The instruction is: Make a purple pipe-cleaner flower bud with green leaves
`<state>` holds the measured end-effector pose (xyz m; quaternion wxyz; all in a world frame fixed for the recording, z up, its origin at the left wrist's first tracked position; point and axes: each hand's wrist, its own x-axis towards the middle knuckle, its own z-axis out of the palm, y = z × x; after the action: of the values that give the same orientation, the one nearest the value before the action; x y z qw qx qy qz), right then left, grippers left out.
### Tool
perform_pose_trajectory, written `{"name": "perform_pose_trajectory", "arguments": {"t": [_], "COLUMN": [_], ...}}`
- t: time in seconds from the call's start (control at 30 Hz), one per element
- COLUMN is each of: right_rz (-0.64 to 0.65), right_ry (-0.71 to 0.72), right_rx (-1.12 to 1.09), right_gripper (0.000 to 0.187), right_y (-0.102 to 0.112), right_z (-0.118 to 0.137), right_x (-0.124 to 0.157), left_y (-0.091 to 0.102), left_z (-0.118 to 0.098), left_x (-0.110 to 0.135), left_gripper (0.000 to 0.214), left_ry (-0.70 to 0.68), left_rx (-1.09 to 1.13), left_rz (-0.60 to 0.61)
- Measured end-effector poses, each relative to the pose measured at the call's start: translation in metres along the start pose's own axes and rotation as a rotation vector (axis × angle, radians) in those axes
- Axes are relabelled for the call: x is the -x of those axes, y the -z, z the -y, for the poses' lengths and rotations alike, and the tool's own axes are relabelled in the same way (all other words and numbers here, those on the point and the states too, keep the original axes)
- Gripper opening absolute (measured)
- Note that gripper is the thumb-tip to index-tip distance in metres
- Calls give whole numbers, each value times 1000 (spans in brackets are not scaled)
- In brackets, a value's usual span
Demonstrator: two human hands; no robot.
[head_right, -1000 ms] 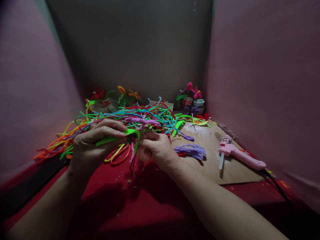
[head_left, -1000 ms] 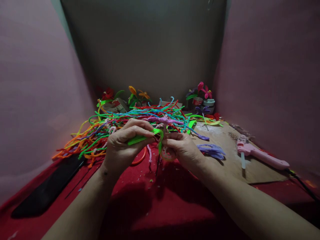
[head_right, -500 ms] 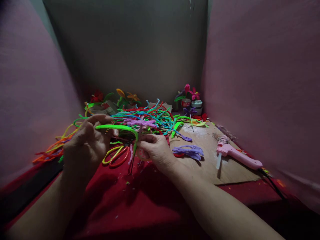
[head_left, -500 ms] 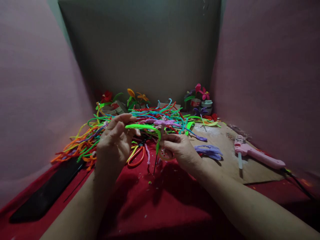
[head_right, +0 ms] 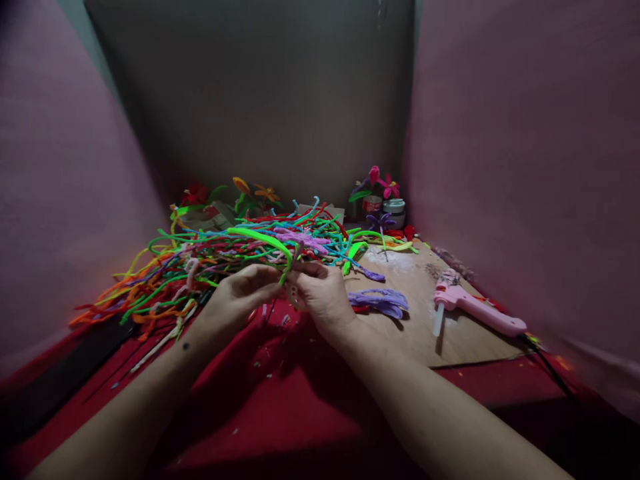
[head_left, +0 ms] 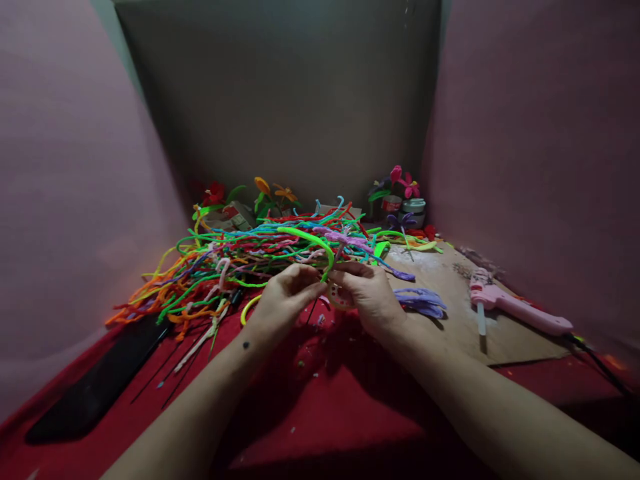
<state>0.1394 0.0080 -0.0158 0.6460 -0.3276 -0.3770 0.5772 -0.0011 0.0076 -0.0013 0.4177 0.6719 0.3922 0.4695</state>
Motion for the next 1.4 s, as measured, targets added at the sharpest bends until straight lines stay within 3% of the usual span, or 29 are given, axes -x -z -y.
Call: {"name": "perform_pose_trajectory", "arguments": {"t": [0.13, 0.3, 0.43, 0.63, 0.73, 1.0, 1.17, 1.4], "right_rz": [-5, 40, 43, 73, 90, 243, 243, 137], "right_ry": [-7, 10, 52, 54, 83, -19, -101, -4], "right_rx": [8, 76, 113, 157, 168, 32, -39, 84], "right_gripper": [19, 19, 16, 11, 11, 14, 19, 19], "right_y": [1, 1, 2, 2, 1, 5, 2, 1], "right_z": [-2, -5, -7, -7, -5, -7, -2, 1], "right_x": [0, 0, 0, 1, 1, -3, -1, 0], "left_y": [-9, -9, -8, -11, -13, -9, -7, -11], "left_z": [13, 22, 23, 23, 22, 17, 14, 6], "left_x": [4, 7, 7, 9, 10, 9, 9, 8], "left_gripper": [19, 13, 11, 13, 11, 10, 11, 17], "left_ry": [-125, -399, -409, -222, -227, -239, -219, 57], "left_rx": [-271, -656, -784, -594, -534, -483, -423, -15], "left_rz": [-37, -117, -149, -177, -181, -202, -222, -131]}}
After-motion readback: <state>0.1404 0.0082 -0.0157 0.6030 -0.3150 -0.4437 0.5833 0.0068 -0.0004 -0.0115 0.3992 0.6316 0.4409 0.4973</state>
